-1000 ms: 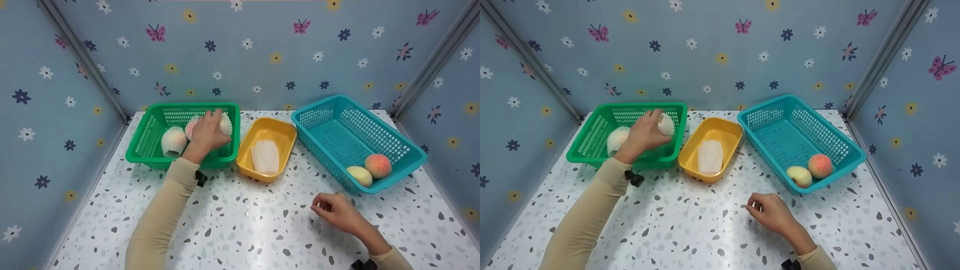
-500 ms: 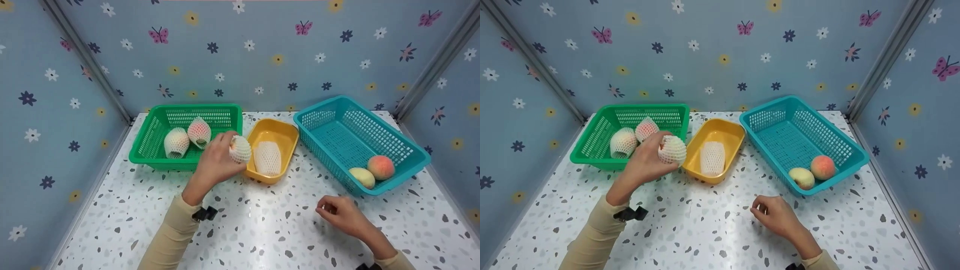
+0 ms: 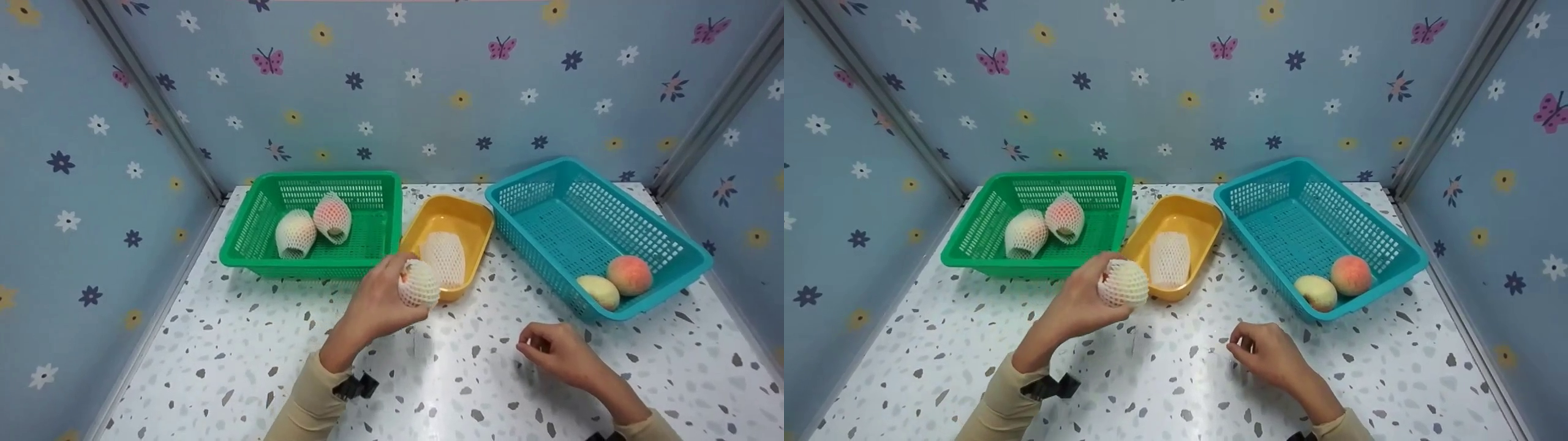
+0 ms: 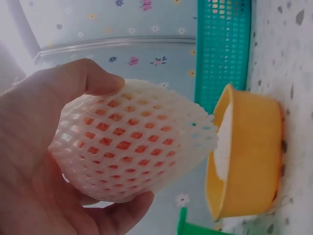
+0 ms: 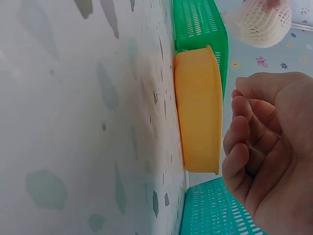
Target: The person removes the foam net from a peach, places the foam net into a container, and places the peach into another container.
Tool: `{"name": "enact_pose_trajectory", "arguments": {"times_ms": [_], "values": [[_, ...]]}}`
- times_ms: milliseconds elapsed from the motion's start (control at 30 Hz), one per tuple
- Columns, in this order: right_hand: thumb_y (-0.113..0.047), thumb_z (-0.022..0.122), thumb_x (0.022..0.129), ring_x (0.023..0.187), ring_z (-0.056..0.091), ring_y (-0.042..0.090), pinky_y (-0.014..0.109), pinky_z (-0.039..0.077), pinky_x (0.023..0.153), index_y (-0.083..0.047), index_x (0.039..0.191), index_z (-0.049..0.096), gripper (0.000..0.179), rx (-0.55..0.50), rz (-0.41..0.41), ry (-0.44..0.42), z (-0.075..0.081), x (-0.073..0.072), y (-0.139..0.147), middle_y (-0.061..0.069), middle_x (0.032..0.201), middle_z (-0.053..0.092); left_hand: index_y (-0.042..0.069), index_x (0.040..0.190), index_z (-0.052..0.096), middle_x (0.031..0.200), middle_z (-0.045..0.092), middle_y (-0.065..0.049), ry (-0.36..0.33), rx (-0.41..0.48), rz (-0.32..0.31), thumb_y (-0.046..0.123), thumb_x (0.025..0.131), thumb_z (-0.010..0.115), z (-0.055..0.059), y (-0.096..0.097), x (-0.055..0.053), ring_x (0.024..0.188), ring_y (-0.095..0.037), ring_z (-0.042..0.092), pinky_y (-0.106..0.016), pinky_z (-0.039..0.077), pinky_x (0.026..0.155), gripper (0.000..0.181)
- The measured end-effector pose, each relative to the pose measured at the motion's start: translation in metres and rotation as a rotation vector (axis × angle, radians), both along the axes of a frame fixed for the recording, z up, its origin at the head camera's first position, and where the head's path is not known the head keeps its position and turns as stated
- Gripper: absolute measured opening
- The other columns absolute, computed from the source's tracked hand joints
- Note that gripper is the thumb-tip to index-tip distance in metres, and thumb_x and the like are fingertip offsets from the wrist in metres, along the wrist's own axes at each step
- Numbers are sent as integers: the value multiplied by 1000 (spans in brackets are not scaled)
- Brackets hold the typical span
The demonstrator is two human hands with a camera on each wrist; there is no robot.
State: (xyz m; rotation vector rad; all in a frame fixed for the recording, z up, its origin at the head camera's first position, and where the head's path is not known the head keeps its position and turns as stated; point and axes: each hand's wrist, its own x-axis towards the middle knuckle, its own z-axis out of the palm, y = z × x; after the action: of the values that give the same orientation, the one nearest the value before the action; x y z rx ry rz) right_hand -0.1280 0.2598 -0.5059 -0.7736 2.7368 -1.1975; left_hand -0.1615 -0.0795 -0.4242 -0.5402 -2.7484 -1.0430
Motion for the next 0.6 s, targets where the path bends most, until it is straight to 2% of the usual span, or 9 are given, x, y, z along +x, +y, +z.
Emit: {"name": "enact_pose_trajectory", "arguments": {"times_ms": [167, 433, 600], "values": [[-14, 73, 88, 53, 50, 4, 25, 45, 47, -17, 82, 66, 10, 8, 7, 38, 1, 0, -1, -14, 62, 55, 16, 128, 51, 110, 54, 2, -18, -27, -31, 32, 63, 79, -15, 9, 6, 92, -16, 52, -34, 48, 79, 72], [-19, 71, 90, 56, 52, 5, 25, 47, 50, -16, 84, 68, 7, 36, 4, -14, 5, 1, -4, -13, 65, 58, 19, 127, 50, 107, 55, 2, -46, -54, -66, 31, 62, 78, -34, 23, 10, 89, -14, 52, -31, 47, 73, 72], [-21, 70, 91, 57, 53, 6, 25, 47, 50, -16, 85, 68, 8, 64, -4, -46, 8, 2, -5, -12, 66, 58, 20, 130, 49, 109, 56, 4, -95, -44, -87, 33, 61, 81, -41, 30, 12, 91, -12, 53, -31, 47, 76, 77]]}}
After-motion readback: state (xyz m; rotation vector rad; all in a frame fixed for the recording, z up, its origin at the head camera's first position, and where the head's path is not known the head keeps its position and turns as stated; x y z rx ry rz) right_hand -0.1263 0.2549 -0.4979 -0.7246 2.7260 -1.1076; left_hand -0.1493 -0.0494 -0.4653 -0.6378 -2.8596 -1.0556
